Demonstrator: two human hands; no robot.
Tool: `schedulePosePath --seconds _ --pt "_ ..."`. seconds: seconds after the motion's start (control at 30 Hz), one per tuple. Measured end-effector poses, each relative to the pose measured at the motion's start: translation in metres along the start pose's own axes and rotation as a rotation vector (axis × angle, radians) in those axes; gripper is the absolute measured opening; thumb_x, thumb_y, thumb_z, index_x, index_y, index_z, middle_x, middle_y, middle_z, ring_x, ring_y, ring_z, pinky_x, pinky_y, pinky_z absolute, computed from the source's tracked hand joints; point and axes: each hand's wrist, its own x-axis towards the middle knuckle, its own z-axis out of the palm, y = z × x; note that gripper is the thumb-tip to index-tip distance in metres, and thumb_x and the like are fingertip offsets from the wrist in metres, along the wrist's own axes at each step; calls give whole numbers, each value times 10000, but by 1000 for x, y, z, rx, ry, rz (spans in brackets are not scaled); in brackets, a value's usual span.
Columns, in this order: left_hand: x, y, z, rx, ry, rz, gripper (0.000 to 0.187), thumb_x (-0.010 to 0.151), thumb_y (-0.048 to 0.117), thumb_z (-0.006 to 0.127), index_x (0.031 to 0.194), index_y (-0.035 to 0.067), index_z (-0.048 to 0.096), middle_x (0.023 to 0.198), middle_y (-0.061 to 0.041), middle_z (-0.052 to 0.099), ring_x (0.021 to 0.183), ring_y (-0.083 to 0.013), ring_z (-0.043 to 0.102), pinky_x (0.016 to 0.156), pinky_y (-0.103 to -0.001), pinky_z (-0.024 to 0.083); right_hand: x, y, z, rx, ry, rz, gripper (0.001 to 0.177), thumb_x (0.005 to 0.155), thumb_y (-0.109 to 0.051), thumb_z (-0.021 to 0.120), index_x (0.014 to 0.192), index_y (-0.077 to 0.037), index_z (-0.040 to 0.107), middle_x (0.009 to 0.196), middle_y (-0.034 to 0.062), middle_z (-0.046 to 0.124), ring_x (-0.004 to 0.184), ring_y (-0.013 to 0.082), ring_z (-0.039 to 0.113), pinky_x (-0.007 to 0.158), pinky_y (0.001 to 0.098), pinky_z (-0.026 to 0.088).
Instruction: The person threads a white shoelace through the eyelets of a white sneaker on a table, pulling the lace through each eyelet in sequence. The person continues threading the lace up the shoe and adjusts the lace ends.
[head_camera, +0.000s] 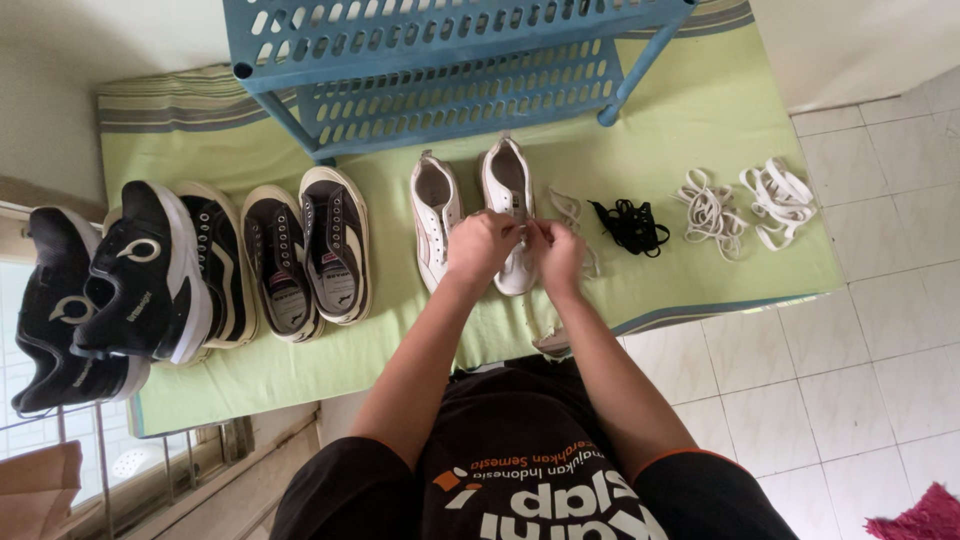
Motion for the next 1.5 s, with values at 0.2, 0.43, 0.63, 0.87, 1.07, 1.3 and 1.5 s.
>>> schedulePosePath --seconds 0.2,0.43,0.63,0.87,1.07,1.3,1.5 --pt "0 -5 16 28 127 28 199 857 322 729 897 140 800 905 -126 749 825 -330 721 762 -451 567 1 39 12 161 18 1 179 969 -124 718 1055 26 762 840 59 763 707 76 655 654 249 539" --pt "3 -9 26 21 174 56 158 862 278 717 878 140 793 898 -117 747 824 -321 715 780 -445 560 12 63 12 274 -39 125 203 964 -163 735 1061 13 770 878 32 763 751 73 640 688 247 536" --pt "5 -9 32 83 192 65 146 848 275 725 841 145 791 821 -123 743 809 -320 712 793 -444 547 12 57 5 443 -117 346 213 972 -184 731 1100 -17 759 937 32 751 796 85 639 724 242 527" --pt "8 -9 32 29 192 17 166 881 274 703 842 132 780 848 -132 742 789 -323 717 765 -442 555 13 50 0 425 -146 336 218 968 -200 737 1095 -25 769 947 21 758 821 83 641 753 239 527" --pt "10 -9 30 25 141 0 170 861 285 711 854 132 785 884 -147 737 805 -340 711 745 -450 557 14 49 -1 332 -144 316 206 975 -186 725 1088 -18 767 928 22 759 804 78 636 733 246 524" --pt "15 -7 34 70 138 38 176 860 286 690 846 140 788 864 -133 743 813 -330 716 784 -455 548 18 61 5 352 -140 270 198 972 -156 723 1069 12 757 915 38 762 771 69 650 695 233 538" --pt "14 -5 37 150 129 94 154 884 235 654 855 113 743 910 -120 732 889 -315 703 846 -445 510 14 58 4 277 -117 143 182 968 -134 731 1049 26 764 884 55 766 749 68 649 674 234 534"
